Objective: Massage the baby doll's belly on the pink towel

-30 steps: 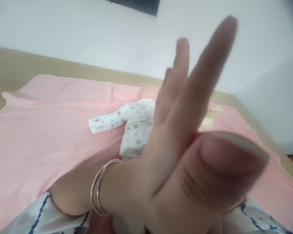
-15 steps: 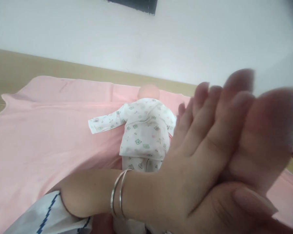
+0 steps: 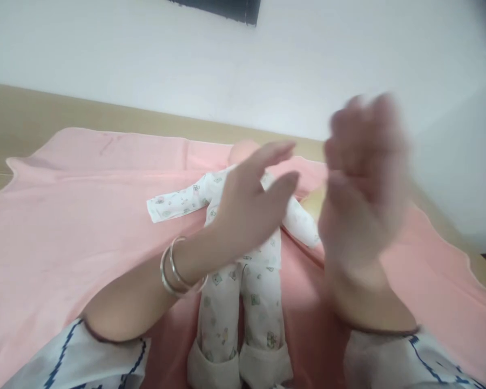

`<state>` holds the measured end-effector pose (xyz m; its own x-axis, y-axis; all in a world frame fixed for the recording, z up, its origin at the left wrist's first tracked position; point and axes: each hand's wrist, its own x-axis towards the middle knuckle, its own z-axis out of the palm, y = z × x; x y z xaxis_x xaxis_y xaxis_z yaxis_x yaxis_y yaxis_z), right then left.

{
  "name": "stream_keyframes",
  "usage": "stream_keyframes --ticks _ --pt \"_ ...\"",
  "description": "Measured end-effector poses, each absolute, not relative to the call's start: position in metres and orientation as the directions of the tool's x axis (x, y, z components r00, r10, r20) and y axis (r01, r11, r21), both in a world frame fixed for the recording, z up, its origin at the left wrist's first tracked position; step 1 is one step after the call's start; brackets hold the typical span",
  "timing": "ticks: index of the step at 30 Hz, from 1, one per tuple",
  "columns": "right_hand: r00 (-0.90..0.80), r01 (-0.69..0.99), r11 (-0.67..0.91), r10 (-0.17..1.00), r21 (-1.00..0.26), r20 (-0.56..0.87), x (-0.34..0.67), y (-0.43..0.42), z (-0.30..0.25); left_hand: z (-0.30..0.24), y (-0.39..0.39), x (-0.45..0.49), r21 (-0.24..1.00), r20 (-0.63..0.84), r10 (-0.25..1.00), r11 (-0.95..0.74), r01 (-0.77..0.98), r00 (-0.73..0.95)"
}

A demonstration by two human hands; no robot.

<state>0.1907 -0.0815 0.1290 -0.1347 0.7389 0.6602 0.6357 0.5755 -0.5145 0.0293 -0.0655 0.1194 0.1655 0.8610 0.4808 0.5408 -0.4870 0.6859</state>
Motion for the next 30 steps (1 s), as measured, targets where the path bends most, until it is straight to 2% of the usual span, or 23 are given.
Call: stream_keyframes --ticks 1,2,4,6,11,16,25,30 --pt "-0.156 0.580 0.592 0.755 -0.559 0.637 0.182 -0.074 0.118 0.111 -0.050 0.029 0.691 0.480 0.865 -0.477 0.543 0.149" --pt "-0.173 0.580 0.535 0.818 -0.615 0.549 0.173 -0.065 0.105 0.101 -0.034 0.030 0.705 0.468 0.875 -0.455 0.544 0.126" --pt "-0.146 0.669 0.411 0.890 -0.619 0.432 0.159 -0.045 0.078 0.079 -0.002 0.030 0.752 0.405 0.912 -0.369 0.547 0.058" --pt "-0.123 0.717 0.333 0.925 -0.612 0.359 0.150 -0.027 0.052 0.058 0.020 0.031 0.739 0.373 0.928 -0.305 0.601 0.012" --pt "-0.135 0.778 0.347 0.907 -0.524 0.399 0.144 -0.008 0.018 0.035 0.030 0.036 0.693 0.436 0.900 -0.343 0.634 0.010" --pt "-0.143 0.792 0.342 0.910 -0.506 0.390 0.144 -0.008 0.016 0.033 0.024 0.035 0.705 0.443 0.896 -0.360 0.611 0.016" --pt "-0.275 0.806 0.388 0.914 -0.447 0.298 0.168 0.005 0.017 0.006 0.009 0.001 0.651 0.430 0.886 -0.438 0.620 0.174" --pt "-0.310 0.798 0.421 0.901 -0.431 0.305 0.178 0.007 0.017 0.000 0.007 -0.008 0.642 0.456 0.866 -0.480 0.598 0.205"
